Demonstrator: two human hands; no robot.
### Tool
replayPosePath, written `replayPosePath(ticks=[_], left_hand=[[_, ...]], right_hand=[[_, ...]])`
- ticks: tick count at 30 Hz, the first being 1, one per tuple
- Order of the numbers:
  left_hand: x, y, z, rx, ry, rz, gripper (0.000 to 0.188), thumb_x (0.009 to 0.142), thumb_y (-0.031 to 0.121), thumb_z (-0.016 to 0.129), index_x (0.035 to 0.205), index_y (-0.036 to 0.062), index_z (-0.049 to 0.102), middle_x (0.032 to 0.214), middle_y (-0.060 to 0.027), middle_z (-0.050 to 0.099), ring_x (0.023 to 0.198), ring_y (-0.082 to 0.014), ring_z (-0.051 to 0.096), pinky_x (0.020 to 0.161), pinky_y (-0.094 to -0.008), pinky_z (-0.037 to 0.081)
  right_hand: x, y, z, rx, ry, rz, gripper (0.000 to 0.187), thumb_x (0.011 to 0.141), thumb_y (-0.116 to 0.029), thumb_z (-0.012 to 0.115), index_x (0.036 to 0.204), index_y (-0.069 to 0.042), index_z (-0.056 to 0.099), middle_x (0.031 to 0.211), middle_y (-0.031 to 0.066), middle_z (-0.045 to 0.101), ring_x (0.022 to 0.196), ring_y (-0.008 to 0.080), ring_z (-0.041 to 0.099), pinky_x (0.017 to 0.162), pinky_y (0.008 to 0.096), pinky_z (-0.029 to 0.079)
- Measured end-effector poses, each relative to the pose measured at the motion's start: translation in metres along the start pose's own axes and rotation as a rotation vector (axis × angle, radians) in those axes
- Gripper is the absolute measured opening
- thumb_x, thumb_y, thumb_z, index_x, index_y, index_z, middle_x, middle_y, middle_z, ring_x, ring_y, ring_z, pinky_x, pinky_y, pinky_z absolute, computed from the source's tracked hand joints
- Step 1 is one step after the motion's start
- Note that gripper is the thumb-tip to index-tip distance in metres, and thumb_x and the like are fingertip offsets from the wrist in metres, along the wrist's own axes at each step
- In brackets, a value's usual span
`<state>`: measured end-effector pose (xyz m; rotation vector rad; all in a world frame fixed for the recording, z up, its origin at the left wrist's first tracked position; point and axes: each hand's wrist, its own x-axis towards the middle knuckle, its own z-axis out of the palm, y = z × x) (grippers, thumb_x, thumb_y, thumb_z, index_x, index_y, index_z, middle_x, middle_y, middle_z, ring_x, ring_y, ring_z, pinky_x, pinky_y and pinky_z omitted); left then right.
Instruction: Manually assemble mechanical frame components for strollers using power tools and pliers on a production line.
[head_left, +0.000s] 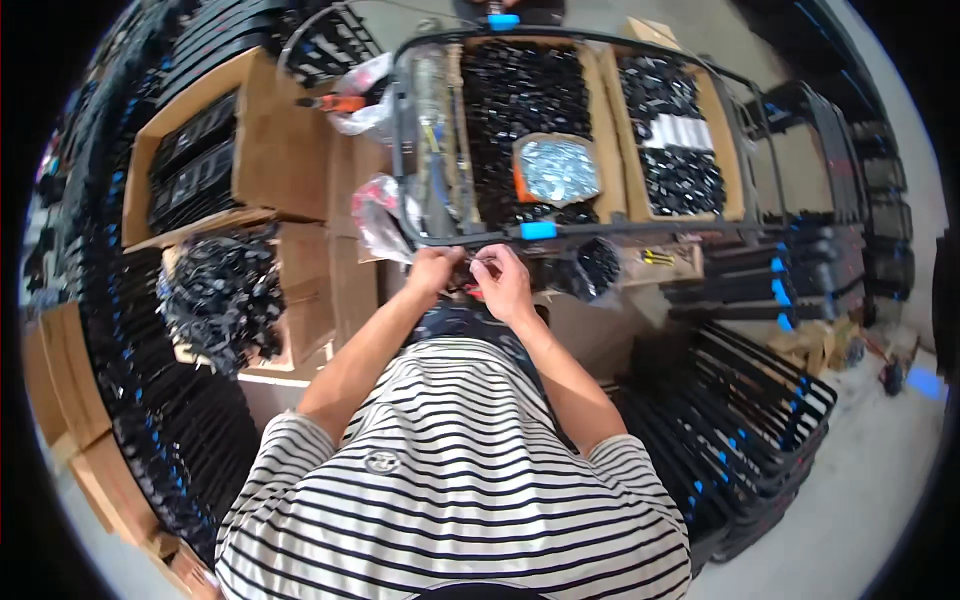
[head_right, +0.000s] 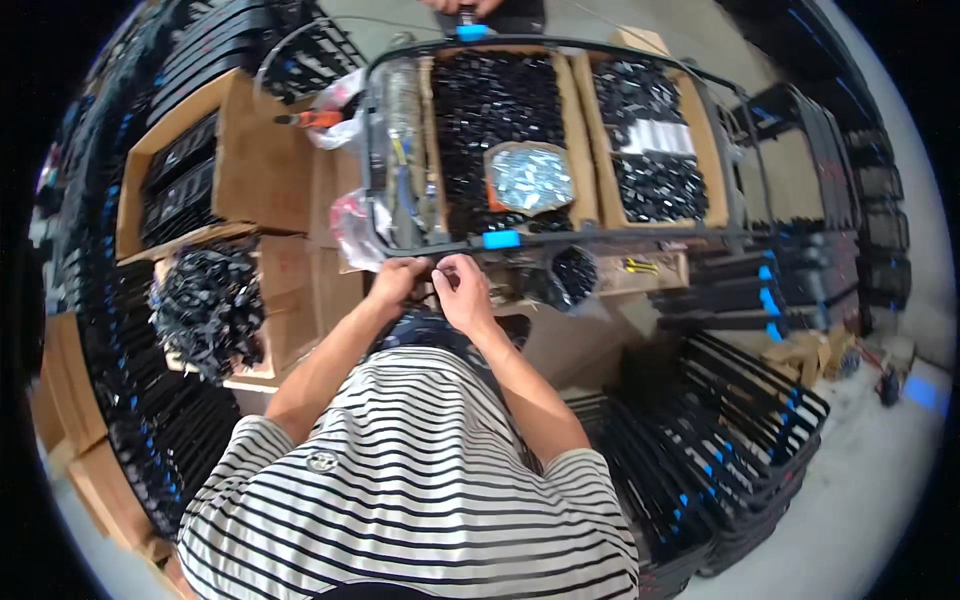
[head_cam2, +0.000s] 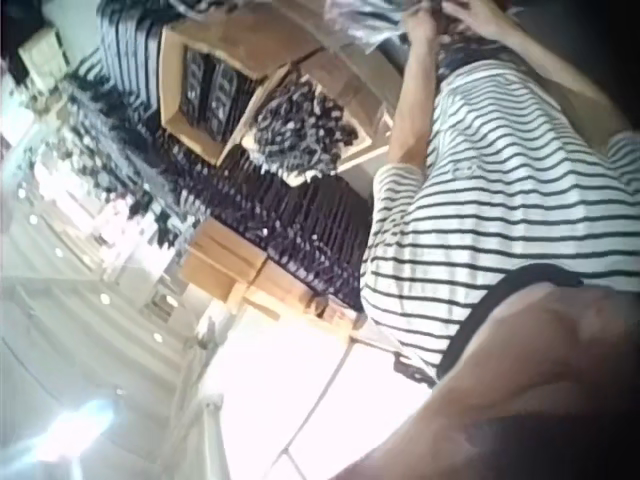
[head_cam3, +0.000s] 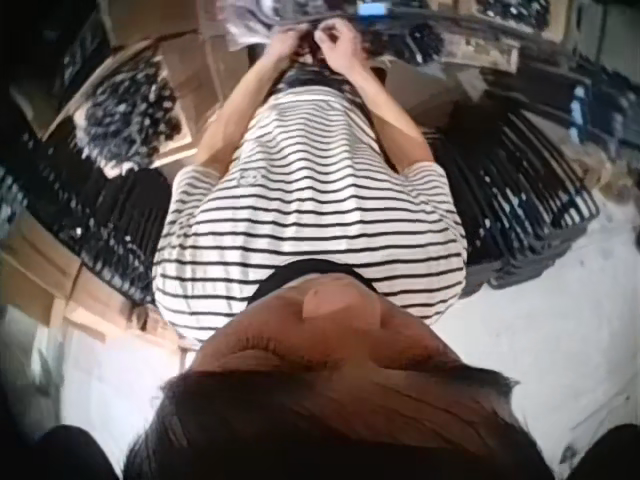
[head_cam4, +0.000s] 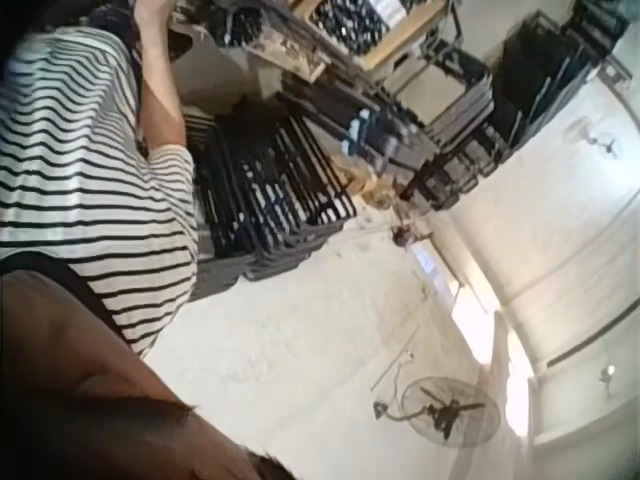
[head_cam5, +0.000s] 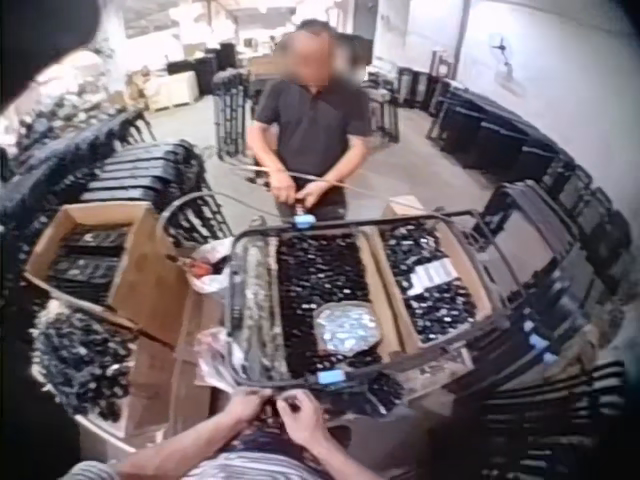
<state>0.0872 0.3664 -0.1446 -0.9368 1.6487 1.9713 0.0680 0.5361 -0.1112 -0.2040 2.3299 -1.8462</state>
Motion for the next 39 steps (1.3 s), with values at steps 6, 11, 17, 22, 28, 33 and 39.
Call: replayPosePath(ticks=[6, 11, 17, 22, 28, 33, 39], left_hand=[[-0.016, 0.013, -0.001, 0.007, 0.013, -0.035, 0.022, 0.093, 0.023, 0.065, 0.085, 0.0032, 0.070, 0.065, -0.0006, 0.060, 0.051, -0.0089, 0.049, 0.046, -0.0243, 0.037], [-0.008, 0.021, 0.009, 0.051, -0.068, -0.093, 0.017, 0.091, 0.019, 0.068, 0.084, 0.0029, 0.069, 0.065, -0.0014, 0.059, 0.049, -0.0095, 0.049, 0.046, -0.0243, 0.038], [0.001, 0.001, 0.001, -0.163, 0.122, -0.128, 0.014, 0.087, 0.014, 0.072, 0.084, 0.0014, 0.068, 0.067, -0.0019, 0.061, 0.048, -0.0103, 0.051, 0.046, -0.0255, 0.040], [-0.005, 0.010, 0.009, -0.129, 0.198, -0.113, 0.014, 0.087, 0.014, 0.072, 0.087, 0.0004, 0.068, 0.072, -0.0029, 0.064, 0.055, -0.0106, 0.055, 0.049, -0.0252, 0.042], [-0.004, 0.007, 0.004, -0.085, 0.170, -0.091, 0.015, 0.085, 0.014, 0.074, 0.088, 0.0001, 0.070, 0.079, -0.0034, 0.068, 0.063, -0.0095, 0.058, 0.057, -0.0251, 0.046], [-0.002, 0.000, 0.000, -0.084, 0.143, -0.084, 0.015, 0.089, 0.010, 0.070, 0.095, -0.0026, 0.068, 0.082, -0.0051, 0.068, 0.067, -0.0136, 0.063, 0.064, -0.0266, 0.052], [-0.020, 0.002, -0.012, -0.077, -0.015, -0.119, 0.016, 0.089, 0.008, 0.067, 0.101, -0.0031, 0.067, 0.089, -0.0064, 0.069, 0.076, -0.0134, 0.065, 0.069, -0.0270, 0.053]], right_hand=[[0.000, 0.146, -0.126, -0.674, 0.367, 0.209, 0.023, 0.083, -0.012, 0.065, 0.104, -0.005, 0.066, 0.098, 0.0187, 0.067, 0.093, 0.0341, 0.065, 0.082, 0.0417, 0.051], [0.004, 0.234, -0.165, -0.856, 0.328, 0.478, 0.035, 0.081, -0.016, 0.066, 0.115, -0.008, 0.064, 0.106, 0.0216, 0.065, 0.103, 0.0384, 0.062, 0.086, 0.0481, 0.049], [0.026, 0.216, -0.152, -0.954, 0.118, 0.560, 0.033, 0.081, -0.017, 0.066, 0.114, -0.017, 0.067, 0.103, 0.0195, 0.069, 0.101, 0.0356, 0.065, 0.088, 0.0459, 0.051], [0.027, 0.227, -0.160, -0.957, 0.145, 0.525, 0.029, 0.080, -0.014, 0.066, 0.108, -0.012, 0.068, 0.100, 0.0198, 0.069, 0.097, 0.0369, 0.066, 0.084, 0.0464, 0.052], [0.013, 0.241, -0.172, -0.872, 0.417, 0.396, 0.027, 0.078, -0.011, 0.068, 0.105, -0.007, 0.068, 0.098, 0.0193, 0.069, 0.090, 0.0363, 0.067, 0.078, 0.0440, 0.053], [-0.002, 0.222, -0.167, -0.280, 0.654, 0.319, 0.021, 0.084, -0.010, 0.069, 0.103, -0.001, 0.066, 0.088, 0.0127, 0.071, 0.072, 0.0237, 0.067, 0.065, 0.0337, 0.053], [0.017, 0.054, -0.075, 0.225, -0.095, 0.434, 0.016, 0.090, -0.012, 0.069, 0.097, 0.001, 0.064, 0.073, 0.0041, 0.065, 0.060, 0.0083, 0.059, 0.050, 0.0207, 0.044]])
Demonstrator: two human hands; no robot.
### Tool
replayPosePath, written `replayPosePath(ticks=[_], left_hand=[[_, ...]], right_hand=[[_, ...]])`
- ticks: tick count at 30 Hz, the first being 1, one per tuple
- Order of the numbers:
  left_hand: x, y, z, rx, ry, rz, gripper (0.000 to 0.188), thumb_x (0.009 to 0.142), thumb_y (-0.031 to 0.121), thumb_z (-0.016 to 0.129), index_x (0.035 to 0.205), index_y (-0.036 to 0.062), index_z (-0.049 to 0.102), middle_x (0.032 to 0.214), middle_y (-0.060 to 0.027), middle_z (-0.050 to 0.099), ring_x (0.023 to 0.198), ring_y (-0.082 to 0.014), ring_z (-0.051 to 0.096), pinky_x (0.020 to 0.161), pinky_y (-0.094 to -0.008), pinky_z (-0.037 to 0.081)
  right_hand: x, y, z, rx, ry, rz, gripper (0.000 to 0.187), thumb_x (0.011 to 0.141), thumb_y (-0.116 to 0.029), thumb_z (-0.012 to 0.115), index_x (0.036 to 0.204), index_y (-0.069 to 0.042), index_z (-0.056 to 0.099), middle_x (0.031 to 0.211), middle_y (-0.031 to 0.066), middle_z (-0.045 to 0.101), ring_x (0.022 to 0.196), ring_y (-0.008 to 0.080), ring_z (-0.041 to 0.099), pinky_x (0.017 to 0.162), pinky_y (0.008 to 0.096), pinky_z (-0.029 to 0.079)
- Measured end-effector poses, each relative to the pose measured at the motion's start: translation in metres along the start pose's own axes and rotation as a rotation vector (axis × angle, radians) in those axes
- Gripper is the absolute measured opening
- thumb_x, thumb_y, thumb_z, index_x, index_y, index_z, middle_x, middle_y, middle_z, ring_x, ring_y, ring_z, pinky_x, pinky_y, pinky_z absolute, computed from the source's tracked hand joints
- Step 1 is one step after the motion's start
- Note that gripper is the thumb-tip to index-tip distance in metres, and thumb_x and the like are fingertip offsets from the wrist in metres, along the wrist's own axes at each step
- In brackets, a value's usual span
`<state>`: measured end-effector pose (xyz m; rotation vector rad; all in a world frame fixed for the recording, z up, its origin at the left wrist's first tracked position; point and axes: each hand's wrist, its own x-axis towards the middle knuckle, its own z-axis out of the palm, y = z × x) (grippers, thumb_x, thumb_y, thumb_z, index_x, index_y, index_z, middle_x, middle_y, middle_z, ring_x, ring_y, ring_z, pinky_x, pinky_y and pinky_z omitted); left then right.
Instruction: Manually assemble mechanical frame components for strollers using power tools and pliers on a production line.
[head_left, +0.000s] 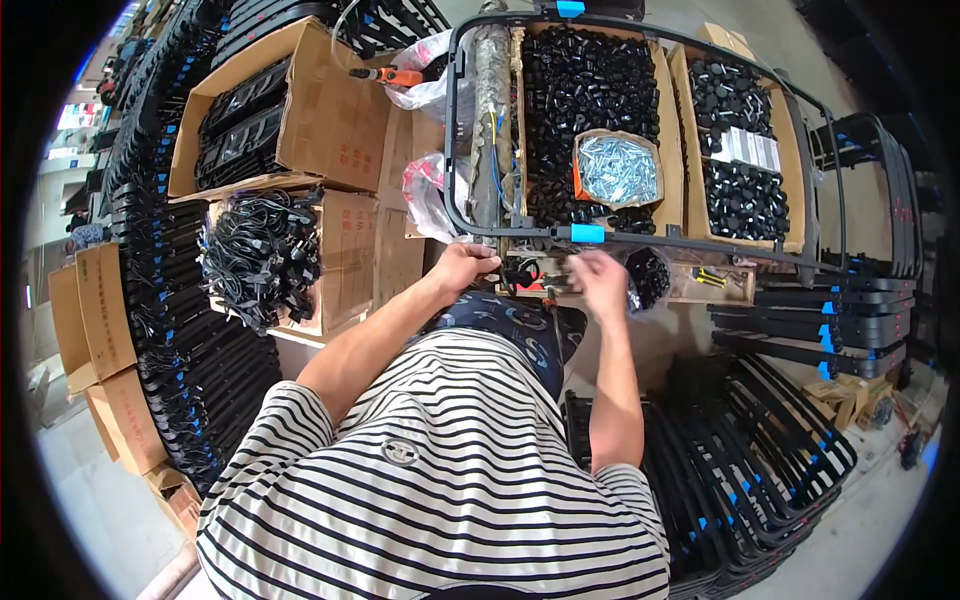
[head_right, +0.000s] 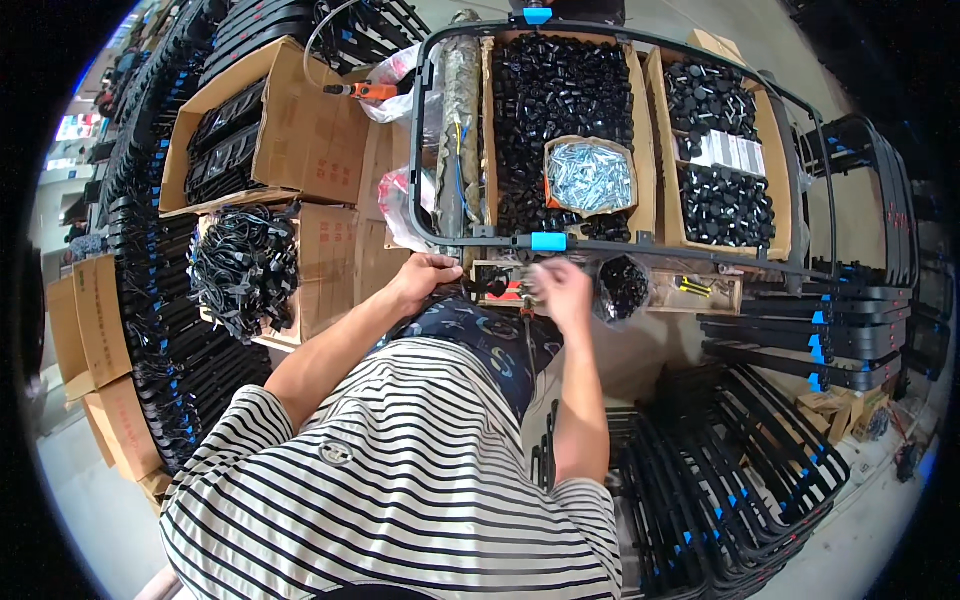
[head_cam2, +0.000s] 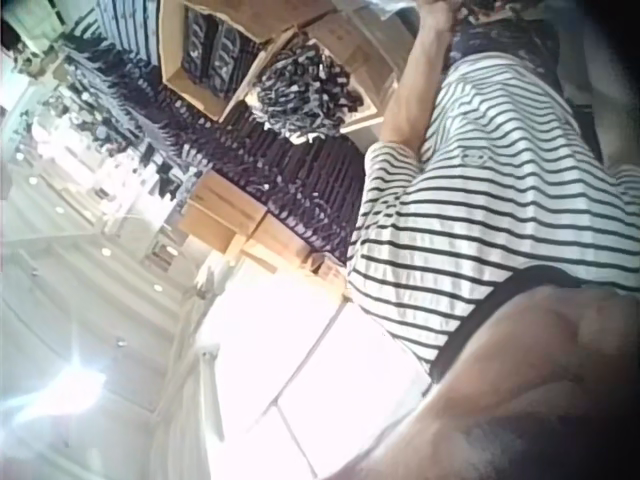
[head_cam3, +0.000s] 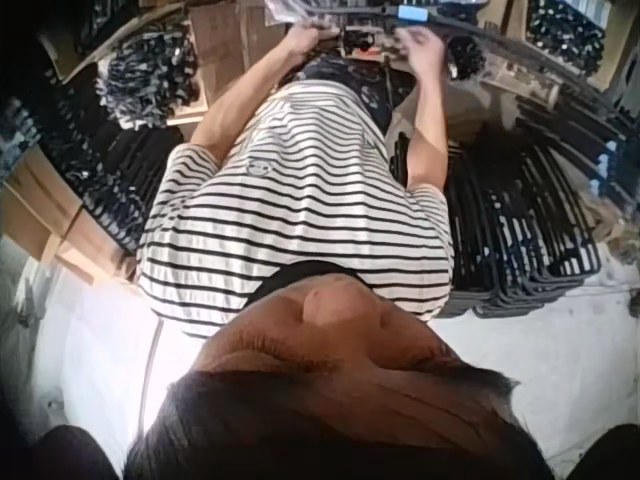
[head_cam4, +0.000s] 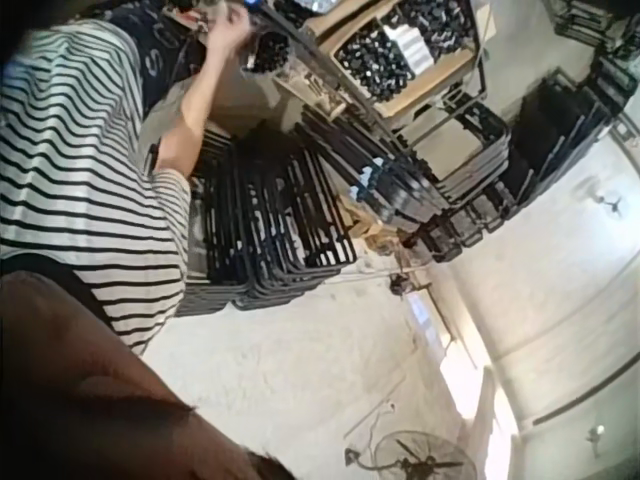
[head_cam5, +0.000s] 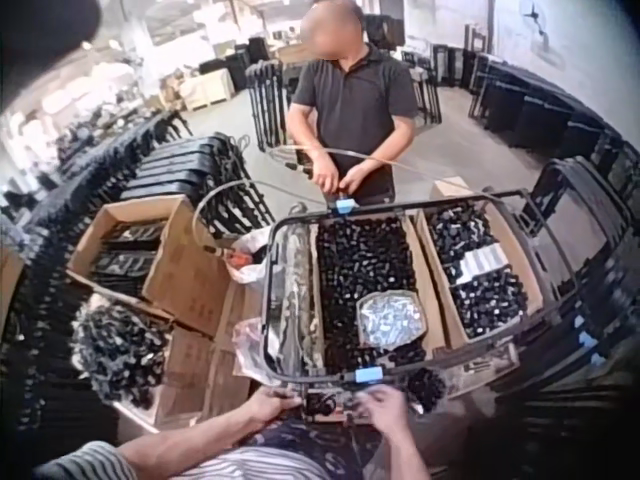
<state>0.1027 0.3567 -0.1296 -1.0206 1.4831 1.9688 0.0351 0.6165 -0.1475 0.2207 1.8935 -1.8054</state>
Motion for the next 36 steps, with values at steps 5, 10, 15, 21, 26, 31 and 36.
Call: replayPosePath(ticks=[5, 10, 15, 21, 26, 31, 36], left_hand=[[-0.010, 0.004, -0.012, -0.093, -0.170, -0.058, 0.020, 0.090, 0.008, 0.067, 0.107, -0.0029, 0.066, 0.095, -0.0071, 0.069, 0.080, -0.0125, 0.065, 0.072, -0.0266, 0.054], [-0.012, 0.003, -0.021, -0.139, -0.368, -0.137, 0.024, 0.091, 0.009, 0.066, 0.111, -0.0033, 0.065, 0.097, -0.0071, 0.069, 0.083, -0.0129, 0.065, 0.077, -0.0274, 0.053], [-0.010, 0.007, -0.025, -0.097, -0.433, -0.132, 0.024, 0.091, 0.012, 0.066, 0.108, -0.0044, 0.066, 0.095, -0.0071, 0.069, 0.083, -0.0137, 0.064, 0.077, -0.0286, 0.052], [0.000, 0.005, -0.025, 0.068, -0.442, -0.063, 0.023, 0.091, 0.014, 0.068, 0.107, -0.0035, 0.068, 0.093, -0.0051, 0.069, 0.078, -0.0112, 0.061, 0.072, -0.0276, 0.050], [0.002, 0.002, -0.025, 0.185, -0.397, 0.002, 0.019, 0.089, 0.013, 0.069, 0.101, -0.0017, 0.071, 0.087, -0.0034, 0.069, 0.074, -0.0092, 0.057, 0.069, -0.0269, 0.047], [-0.008, 0.009, -0.018, 0.365, -0.313, 0.094, 0.017, 0.087, 0.013, 0.070, 0.097, -0.0011, 0.073, 0.082, -0.0024, 0.068, 0.073, -0.0087, 0.056, 0.068, -0.0274, 0.046], [-0.004, 0.001, -0.020, 0.394, -0.263, 0.121, 0.017, 0.086, 0.014, 0.070, 0.095, -0.0014, 0.072, 0.081, -0.0020, 0.067, 0.073, -0.0088, 0.055, 0.068, -0.0279, 0.046]], right_hand=[[0.011, -0.015, 0.047, -0.085, -0.363, 0.058, 0.011, 0.088, -0.009, 0.067, 0.091, 0.001, 0.063, 0.072, 0.0044, 0.065, 0.058, 0.0076, 0.059, 0.049, 0.0227, 0.046], [0.004, -0.009, 0.064, -0.075, -0.422, -0.005, 0.012, 0.088, -0.007, 0.068, 0.088, -0.001, 0.058, 0.068, 0.0021, 0.062, 0.056, 0.0073, 0.057, 0.048, 0.0224, 0.045], [0.014, -0.017, 0.088, -0.081, -0.476, -0.058, 0.013, 0.087, -0.007, 0.069, 0.084, -0.001, 0.057, 0.063, 0.0019, 0.060, 0.052, 0.0069, 0.055, 0.045, 0.0232, 0.044], [0.012, -0.014, 0.097, -0.033, -0.431, -0.014, 0.016, 0.088, -0.010, 0.070, 0.085, -0.002, 0.057, 0.061, 0.0013, 0.059, 0.051, 0.0059, 0.054, 0.044, 0.0231, 0.042], [0.006, -0.005, 0.104, -0.029, -0.304, -0.052, 0.019, 0.089, -0.015, 0.070, 0.084, -0.002, 0.056, 0.060, 0.0010, 0.058, 0.050, 0.0051, 0.052, 0.044, 0.0228, 0.040], [0.009, -0.006, 0.105, -0.093, -0.300, -0.083, 0.019, 0.089, -0.014, 0.070, 0.085, -0.002, 0.056, 0.062, 0.0000, 0.057, 0.053, 0.0049, 0.051, 0.046, 0.0224, 0.039], [0.003, -0.016, 0.107, -0.200, -0.283, -0.148, 0.019, 0.089, -0.014, 0.070, 0.088, 0.000, 0.057, 0.063, -0.0007, 0.057, 0.054, 0.0060, 0.053, 0.047, 0.0232, 0.040]])
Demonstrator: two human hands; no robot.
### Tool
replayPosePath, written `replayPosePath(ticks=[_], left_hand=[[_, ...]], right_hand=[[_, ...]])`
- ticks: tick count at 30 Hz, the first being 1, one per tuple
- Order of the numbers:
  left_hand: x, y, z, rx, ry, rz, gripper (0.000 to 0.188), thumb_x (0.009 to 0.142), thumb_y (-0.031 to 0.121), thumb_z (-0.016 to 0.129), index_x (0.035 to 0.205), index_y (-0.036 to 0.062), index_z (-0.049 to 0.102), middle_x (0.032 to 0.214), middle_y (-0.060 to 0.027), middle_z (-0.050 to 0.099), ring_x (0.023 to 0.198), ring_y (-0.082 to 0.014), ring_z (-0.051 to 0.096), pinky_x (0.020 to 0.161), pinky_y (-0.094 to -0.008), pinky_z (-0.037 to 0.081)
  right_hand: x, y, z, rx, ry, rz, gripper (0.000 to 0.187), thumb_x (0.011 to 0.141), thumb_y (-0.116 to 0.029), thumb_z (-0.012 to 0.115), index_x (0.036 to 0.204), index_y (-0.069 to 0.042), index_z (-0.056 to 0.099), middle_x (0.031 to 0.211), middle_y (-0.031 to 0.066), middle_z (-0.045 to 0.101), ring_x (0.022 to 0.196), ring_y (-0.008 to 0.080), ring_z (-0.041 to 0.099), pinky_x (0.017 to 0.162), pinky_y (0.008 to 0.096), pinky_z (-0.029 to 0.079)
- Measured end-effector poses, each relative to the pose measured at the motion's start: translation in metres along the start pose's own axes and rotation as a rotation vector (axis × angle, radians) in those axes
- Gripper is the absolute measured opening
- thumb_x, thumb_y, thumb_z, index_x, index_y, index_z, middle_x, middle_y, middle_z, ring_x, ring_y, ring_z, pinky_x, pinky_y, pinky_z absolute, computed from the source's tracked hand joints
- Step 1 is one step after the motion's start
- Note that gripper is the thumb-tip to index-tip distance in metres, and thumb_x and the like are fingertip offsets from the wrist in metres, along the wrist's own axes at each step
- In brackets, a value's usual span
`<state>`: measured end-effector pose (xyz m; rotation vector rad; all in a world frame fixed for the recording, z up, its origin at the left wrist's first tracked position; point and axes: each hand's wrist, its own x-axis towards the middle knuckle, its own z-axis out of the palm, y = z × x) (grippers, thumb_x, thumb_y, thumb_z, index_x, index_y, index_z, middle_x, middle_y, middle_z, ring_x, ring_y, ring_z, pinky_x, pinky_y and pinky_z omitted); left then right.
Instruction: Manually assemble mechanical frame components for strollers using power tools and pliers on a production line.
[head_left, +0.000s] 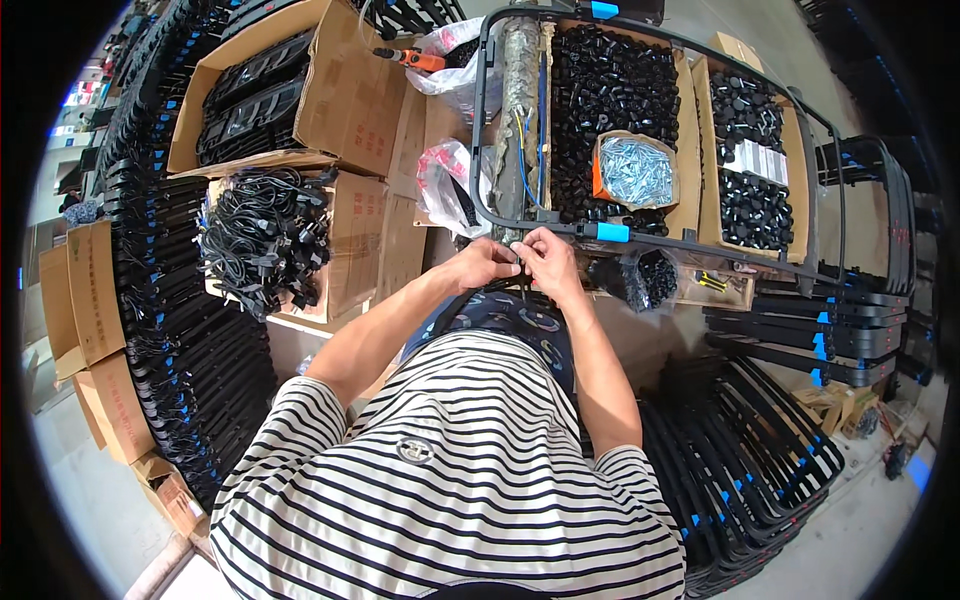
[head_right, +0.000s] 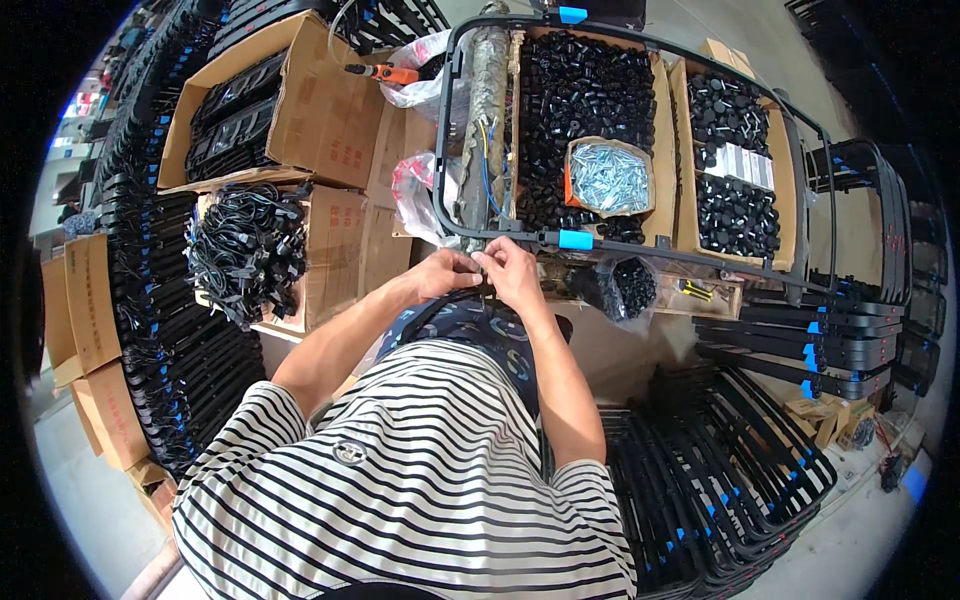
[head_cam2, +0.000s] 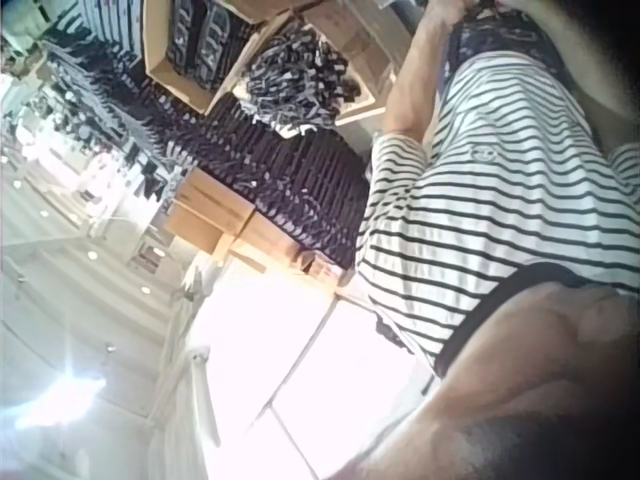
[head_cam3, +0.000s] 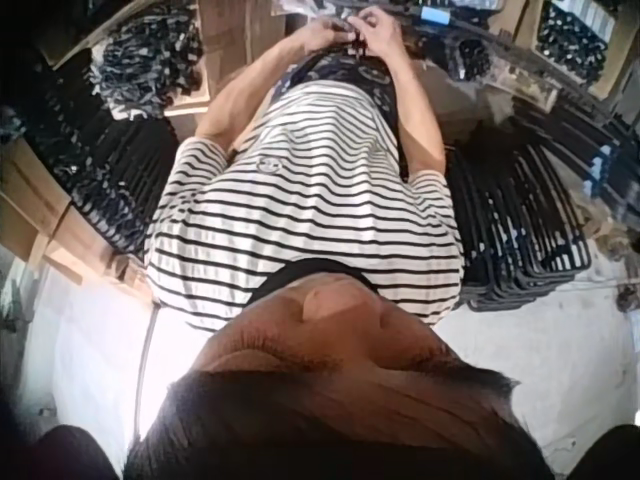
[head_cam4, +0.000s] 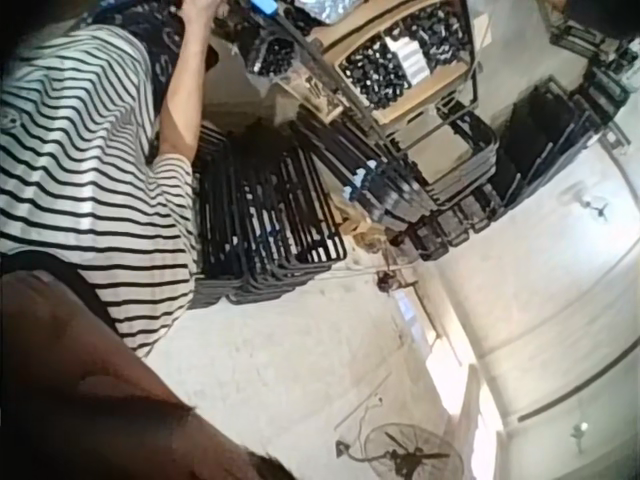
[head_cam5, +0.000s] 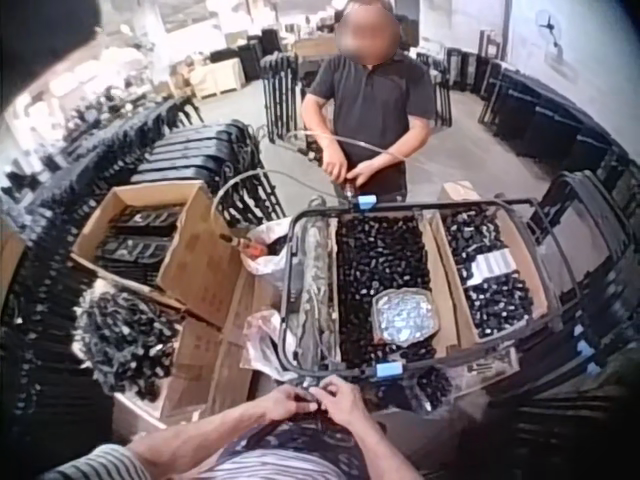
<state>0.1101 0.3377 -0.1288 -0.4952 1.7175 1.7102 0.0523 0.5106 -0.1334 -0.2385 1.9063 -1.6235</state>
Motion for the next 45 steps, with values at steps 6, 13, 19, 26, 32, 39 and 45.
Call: replayPosePath(ticks=[6, 13, 19, 26, 32, 39, 45], left_hand=[[0.009, -0.016, 0.009, -0.172, 0.009, 0.006, 0.016, 0.087, 0.014, 0.070, 0.093, -0.0007, 0.072, 0.081, -0.0021, 0.068, 0.073, -0.0089, 0.056, 0.068, -0.0281, 0.046], [-0.005, 0.003, 0.015, -0.416, -0.006, -0.074, 0.015, 0.088, 0.012, 0.069, 0.096, -0.0008, 0.073, 0.084, -0.0038, 0.070, 0.072, -0.0104, 0.060, 0.068, -0.0267, 0.048], [-0.004, 0.000, 0.027, -0.474, 0.079, -0.022, 0.013, 0.089, 0.011, 0.069, 0.095, -0.0003, 0.072, 0.086, -0.0054, 0.071, 0.073, -0.0115, 0.063, 0.069, -0.0261, 0.051], [0.002, 0.000, 0.027, -0.300, 0.099, 0.046, 0.012, 0.090, 0.012, 0.068, 0.095, 0.0013, 0.071, 0.086, -0.0029, 0.069, 0.073, -0.0099, 0.061, 0.068, -0.0264, 0.050], [0.005, 0.008, 0.025, -0.738, -0.116, -0.019, 0.014, 0.094, 0.016, 0.064, 0.097, 0.0019, 0.068, 0.084, 0.0000, 0.065, 0.073, -0.0078, 0.058, 0.066, -0.0253, 0.048], [-0.014, 0.018, 0.029, -0.232, 0.231, 0.128, 0.019, 0.095, 0.017, 0.062, 0.099, -0.0003, 0.070, 0.090, -0.0027, 0.068, 0.081, -0.0103, 0.061, 0.073, -0.0254, 0.049], [-0.020, 0.031, 0.015, 0.285, 0.173, 0.335, 0.021, 0.093, 0.014, 0.064, 0.105, -0.0023, 0.070, 0.094, -0.0055, 0.070, 0.086, -0.0123, 0.063, 0.079, -0.0278, 0.050]], right_hand=[[-0.025, 0.003, 0.002, -0.019, 0.163, -0.151, 0.024, 0.086, -0.017, 0.072, 0.097, 0.001, 0.060, 0.074, 0.0055, 0.065, 0.067, 0.0112, 0.060, 0.063, 0.0266, 0.049], [-0.066, 0.014, 0.001, 0.126, 0.065, -0.313, 0.036, 0.083, -0.014, 0.073, 0.113, 0.003, 0.060, 0.093, 0.0084, 0.068, 0.082, 0.0148, 0.064, 0.076, 0.0283, 0.052], [-0.062, 0.028, 0.006, 0.008, 0.242, -0.061, 0.033, 0.082, -0.010, 0.075, 0.110, 0.003, 0.064, 0.092, 0.0079, 0.069, 0.082, 0.0133, 0.064, 0.076, 0.0270, 0.051], [-0.059, 0.035, 0.009, 0.191, 0.280, 0.034, 0.024, 0.083, -0.005, 0.073, 0.104, 0.004, 0.066, 0.089, 0.0063, 0.069, 0.079, 0.0103, 0.062, 0.074, 0.0240, 0.050], [-0.056, 0.043, 0.009, 0.502, 0.216, 0.103, 0.019, 0.084, 0.001, 0.069, 0.103, 0.003, 0.067, 0.091, 0.0032, 0.069, 0.082, 0.0081, 0.061, 0.079, 0.0230, 0.048], [-0.057, 0.032, 0.015, 0.353, 0.291, 0.068, 0.020, 0.083, 0.001, 0.070, 0.103, 0.003, 0.066, 0.093, 0.0033, 0.068, 0.083, 0.0081, 0.061, 0.079, 0.0224, 0.048], [-0.059, 0.029, 0.014, 0.329, 0.339, 0.080, 0.023, 0.081, -0.002, 0.075, 0.101, 0.004, 0.067, 0.090, 0.0057, 0.069, 0.081, 0.0096, 0.062, 0.077, 0.0230, 0.048]])
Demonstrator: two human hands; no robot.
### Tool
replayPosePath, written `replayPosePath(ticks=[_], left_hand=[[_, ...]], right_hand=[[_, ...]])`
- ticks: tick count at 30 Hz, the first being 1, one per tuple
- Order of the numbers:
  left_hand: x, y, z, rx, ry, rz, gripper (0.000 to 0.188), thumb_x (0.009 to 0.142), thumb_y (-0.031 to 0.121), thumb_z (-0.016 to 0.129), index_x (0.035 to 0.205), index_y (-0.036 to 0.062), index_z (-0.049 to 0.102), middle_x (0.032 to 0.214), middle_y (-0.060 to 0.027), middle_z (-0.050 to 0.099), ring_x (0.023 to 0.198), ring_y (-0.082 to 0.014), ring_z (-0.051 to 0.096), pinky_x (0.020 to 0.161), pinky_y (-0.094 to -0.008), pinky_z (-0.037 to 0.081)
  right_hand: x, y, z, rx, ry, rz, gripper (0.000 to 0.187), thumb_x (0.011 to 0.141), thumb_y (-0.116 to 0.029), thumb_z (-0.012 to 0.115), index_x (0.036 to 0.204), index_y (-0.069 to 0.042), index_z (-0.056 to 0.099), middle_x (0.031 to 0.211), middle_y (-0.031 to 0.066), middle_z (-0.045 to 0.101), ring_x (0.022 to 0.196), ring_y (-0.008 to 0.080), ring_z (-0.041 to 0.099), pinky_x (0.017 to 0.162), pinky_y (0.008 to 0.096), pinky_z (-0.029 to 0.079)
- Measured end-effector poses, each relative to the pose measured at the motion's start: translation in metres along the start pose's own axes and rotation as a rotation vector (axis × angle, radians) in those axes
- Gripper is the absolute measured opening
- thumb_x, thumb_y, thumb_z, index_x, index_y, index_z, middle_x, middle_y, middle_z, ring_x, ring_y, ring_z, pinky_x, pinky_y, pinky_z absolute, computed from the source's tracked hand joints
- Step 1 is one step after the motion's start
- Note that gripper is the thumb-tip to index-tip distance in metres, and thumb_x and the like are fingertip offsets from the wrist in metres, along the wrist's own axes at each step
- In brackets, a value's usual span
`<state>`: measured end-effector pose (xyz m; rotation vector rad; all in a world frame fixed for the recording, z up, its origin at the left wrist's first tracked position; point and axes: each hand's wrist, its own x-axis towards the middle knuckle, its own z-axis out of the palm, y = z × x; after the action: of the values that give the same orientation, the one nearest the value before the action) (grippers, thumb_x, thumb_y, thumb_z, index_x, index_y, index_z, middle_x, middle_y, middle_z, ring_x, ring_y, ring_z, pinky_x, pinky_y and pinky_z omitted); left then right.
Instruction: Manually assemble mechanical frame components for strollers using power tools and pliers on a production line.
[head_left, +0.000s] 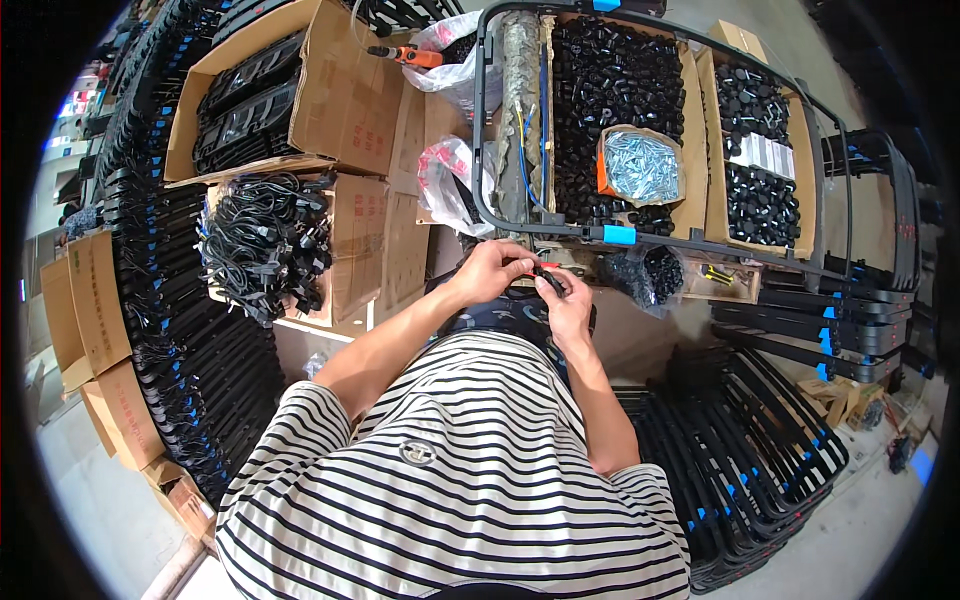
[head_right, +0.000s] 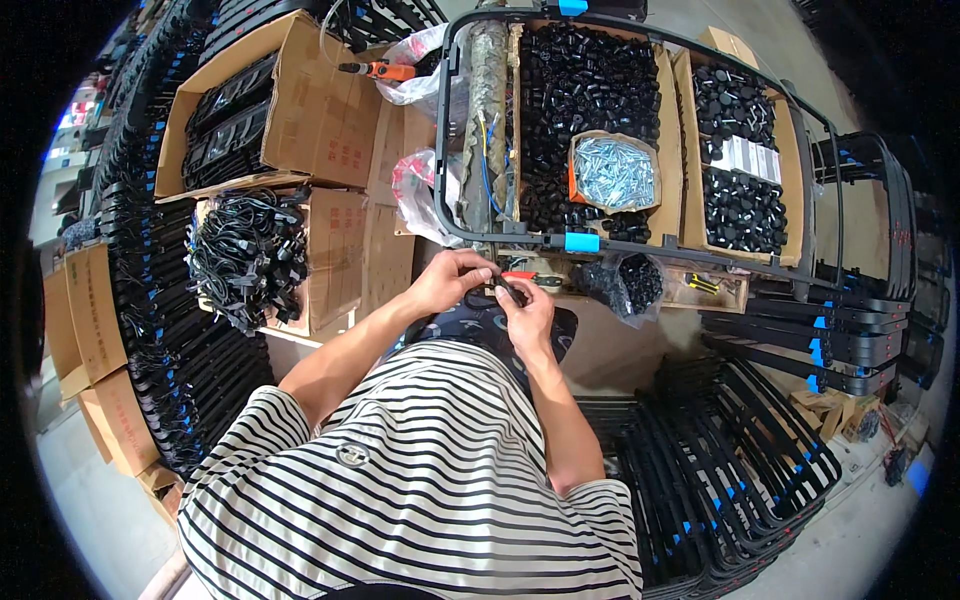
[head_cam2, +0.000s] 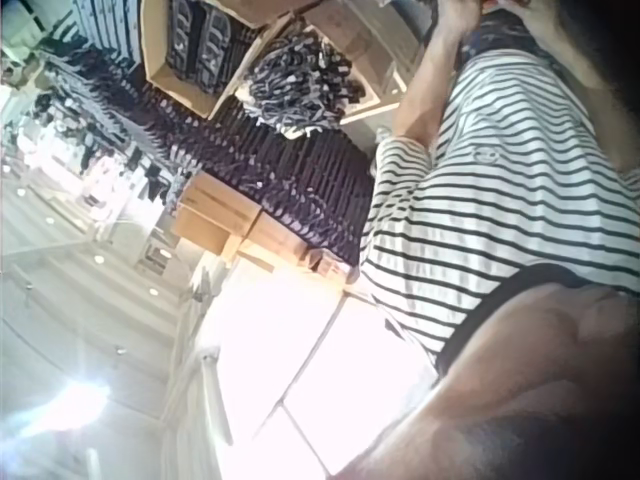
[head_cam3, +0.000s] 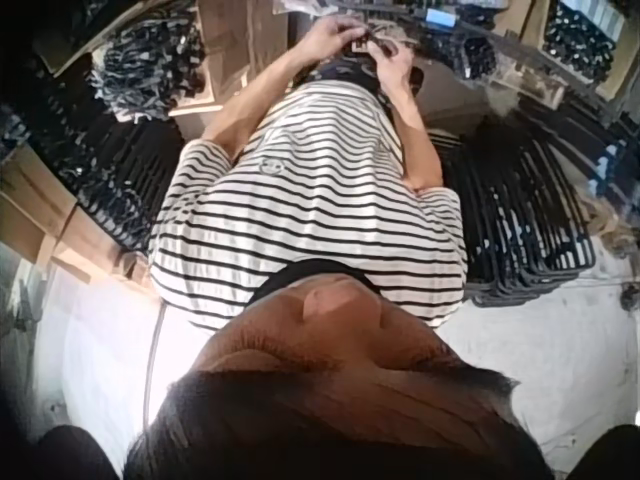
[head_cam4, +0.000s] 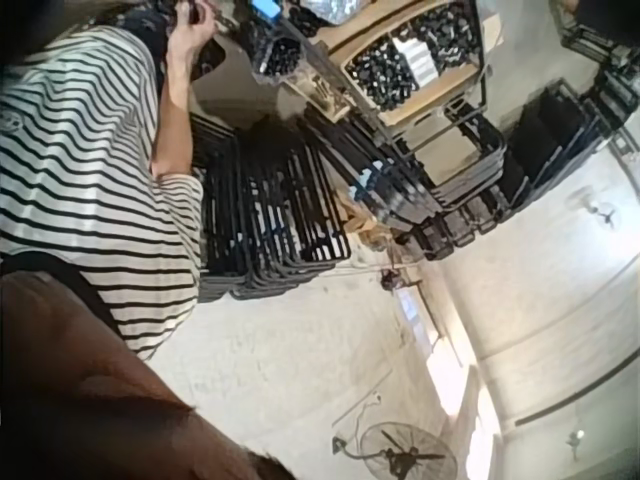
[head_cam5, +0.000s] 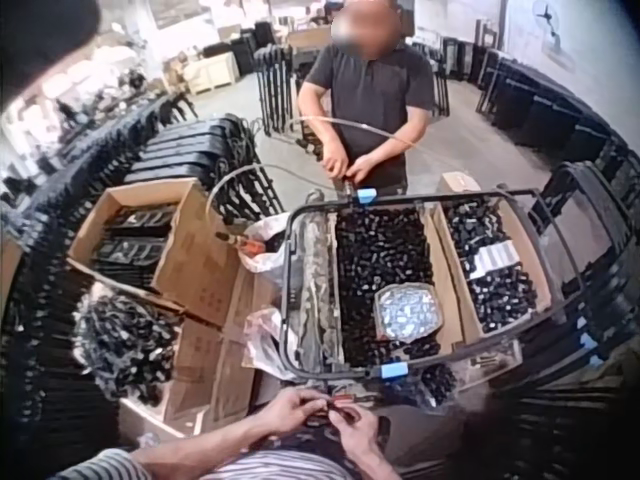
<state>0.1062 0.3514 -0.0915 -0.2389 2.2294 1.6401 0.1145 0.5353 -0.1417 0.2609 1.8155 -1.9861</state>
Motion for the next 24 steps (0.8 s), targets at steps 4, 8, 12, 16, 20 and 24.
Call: replayPosePath(ticks=[4, 8, 12, 16, 20, 24], left_hand=[[-0.001, 0.001, 0.000, -0.173, -0.083, -0.053, 0.023, 0.092, 0.014, 0.065, 0.108, -0.0019, 0.069, 0.092, -0.0059, 0.070, 0.084, -0.0137, 0.063, 0.081, -0.0297, 0.050], [0.000, 0.003, 0.002, -0.179, -0.029, -0.171, 0.021, 0.090, 0.011, 0.067, 0.106, -0.0028, 0.069, 0.091, -0.0056, 0.069, 0.083, -0.0127, 0.063, 0.079, -0.0288, 0.051], [0.002, -0.005, 0.005, -0.310, -0.015, -0.237, 0.020, 0.086, 0.004, 0.071, 0.104, -0.0032, 0.066, 0.088, -0.0058, 0.068, 0.081, -0.0115, 0.062, 0.076, -0.0275, 0.051], [0.004, -0.018, 0.007, -0.464, 0.042, -0.300, 0.023, 0.081, 0.001, 0.075, 0.101, -0.0026, 0.063, 0.083, -0.0086, 0.069, 0.075, -0.0123, 0.064, 0.069, -0.0260, 0.052], [0.003, -0.028, 0.010, -0.778, 0.046, -0.462, 0.023, 0.082, -0.003, 0.072, 0.102, -0.0017, 0.062, 0.088, -0.0068, 0.066, 0.080, -0.0143, 0.064, 0.073, -0.0273, 0.053], [0.006, -0.036, 0.008, -0.813, 0.025, -0.475, 0.024, 0.083, -0.004, 0.070, 0.105, -0.0020, 0.063, 0.092, -0.0081, 0.067, 0.083, -0.0162, 0.065, 0.078, -0.0278, 0.054]], right_hand=[[-0.001, -0.002, 0.003, -0.074, 0.036, -0.034, 0.022, 0.080, -0.002, 0.075, 0.100, 0.004, 0.067, 0.090, 0.0057, 0.069, 0.081, 0.0098, 0.062, 0.076, 0.0235, 0.049], [-0.002, -0.004, 0.004, -0.089, 0.040, -0.039, 0.021, 0.080, -0.002, 0.075, 0.099, 0.003, 0.068, 0.089, 0.0058, 0.069, 0.080, 0.0100, 0.062, 0.076, 0.0240, 0.049], [-0.002, -0.002, 0.004, -0.116, 0.032, -0.051, 0.020, 0.080, -0.001, 0.075, 0.098, 0.003, 0.068, 0.090, 0.0061, 0.069, 0.081, 0.0102, 0.062, 0.077, 0.0242, 0.049], [-0.002, 0.000, 0.008, -0.095, 0.042, -0.063, 0.021, 0.079, -0.001, 0.076, 0.098, 0.003, 0.068, 0.090, 0.0063, 0.070, 0.081, 0.0106, 0.063, 0.078, 0.0242, 0.049], [-0.003, 0.000, 0.011, -0.100, 0.066, -0.117, 0.021, 0.079, 0.000, 0.076, 0.098, 0.003, 0.068, 0.090, 0.0066, 0.070, 0.081, 0.0108, 0.063, 0.078, 0.0241, 0.049], [-0.006, -0.006, 0.010, -0.152, 0.037, -0.139, 0.021, 0.081, 0.000, 0.073, 0.102, 0.003, 0.068, 0.094, 0.0061, 0.070, 0.085, 0.0104, 0.063, 0.080, 0.0225, 0.048]])
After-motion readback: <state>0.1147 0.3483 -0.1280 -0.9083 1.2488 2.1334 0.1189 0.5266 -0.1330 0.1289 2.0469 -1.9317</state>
